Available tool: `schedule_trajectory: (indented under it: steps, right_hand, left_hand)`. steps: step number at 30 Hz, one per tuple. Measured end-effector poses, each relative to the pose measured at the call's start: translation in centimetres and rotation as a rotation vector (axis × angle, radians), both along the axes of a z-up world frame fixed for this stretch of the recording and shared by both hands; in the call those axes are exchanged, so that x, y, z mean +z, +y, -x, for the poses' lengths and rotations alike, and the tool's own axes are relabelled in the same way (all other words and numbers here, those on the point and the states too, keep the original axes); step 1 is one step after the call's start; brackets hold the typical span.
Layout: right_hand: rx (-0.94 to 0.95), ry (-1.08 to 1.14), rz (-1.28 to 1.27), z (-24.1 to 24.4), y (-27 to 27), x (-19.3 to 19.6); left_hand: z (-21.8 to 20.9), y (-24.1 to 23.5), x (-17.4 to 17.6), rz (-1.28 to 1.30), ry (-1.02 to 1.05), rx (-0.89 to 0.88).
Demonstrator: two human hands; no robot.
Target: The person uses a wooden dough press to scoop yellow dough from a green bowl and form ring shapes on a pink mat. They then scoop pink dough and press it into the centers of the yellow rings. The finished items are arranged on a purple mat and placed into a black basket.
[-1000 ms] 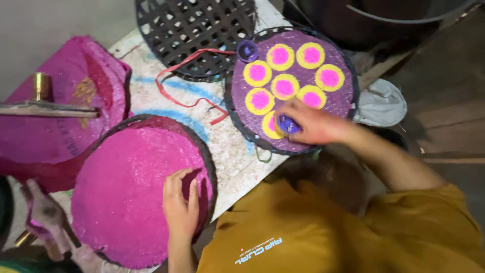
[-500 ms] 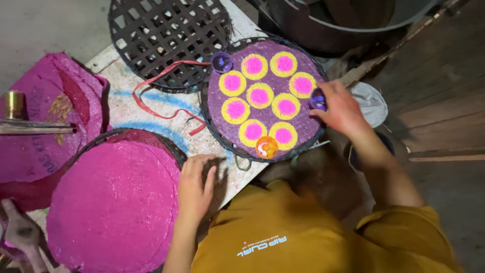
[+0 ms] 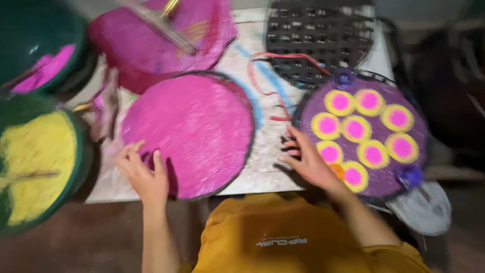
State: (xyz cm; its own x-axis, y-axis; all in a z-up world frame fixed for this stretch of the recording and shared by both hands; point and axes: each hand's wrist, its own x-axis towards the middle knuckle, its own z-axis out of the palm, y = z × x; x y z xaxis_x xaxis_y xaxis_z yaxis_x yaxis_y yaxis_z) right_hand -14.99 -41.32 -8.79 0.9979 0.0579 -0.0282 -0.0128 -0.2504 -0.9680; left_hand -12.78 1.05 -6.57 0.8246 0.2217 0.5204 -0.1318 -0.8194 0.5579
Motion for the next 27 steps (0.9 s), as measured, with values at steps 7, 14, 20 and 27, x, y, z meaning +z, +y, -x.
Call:
schedule_trajectory:
  steps: [7, 14, 20, 27]
  right_hand:
    - [0.026, -0.25, 0.106, -5.7, 9.8, -0.9]
    - [0.263, -0.552, 0.36, -20.1, 22.6, -1.2]
    - [-0.125, -0.619, 0.607, -35.6, 29.3, -3.2]
    - [0.166, -0.226, 0.325, -37.4, 41.4, -8.3]
  left_hand:
    - [3.5, 9.8, -11.5, 0.26, 0.081, 0.412]
    - [3.0, 16.3, -14.5, -0.167, 0.362, 0.117]
    - [2.8, 18.9, -15.6, -0.203, 0.414, -0.017]
    - [3.7, 20.6, -9.6, 0.42, 0.227, -0.122]
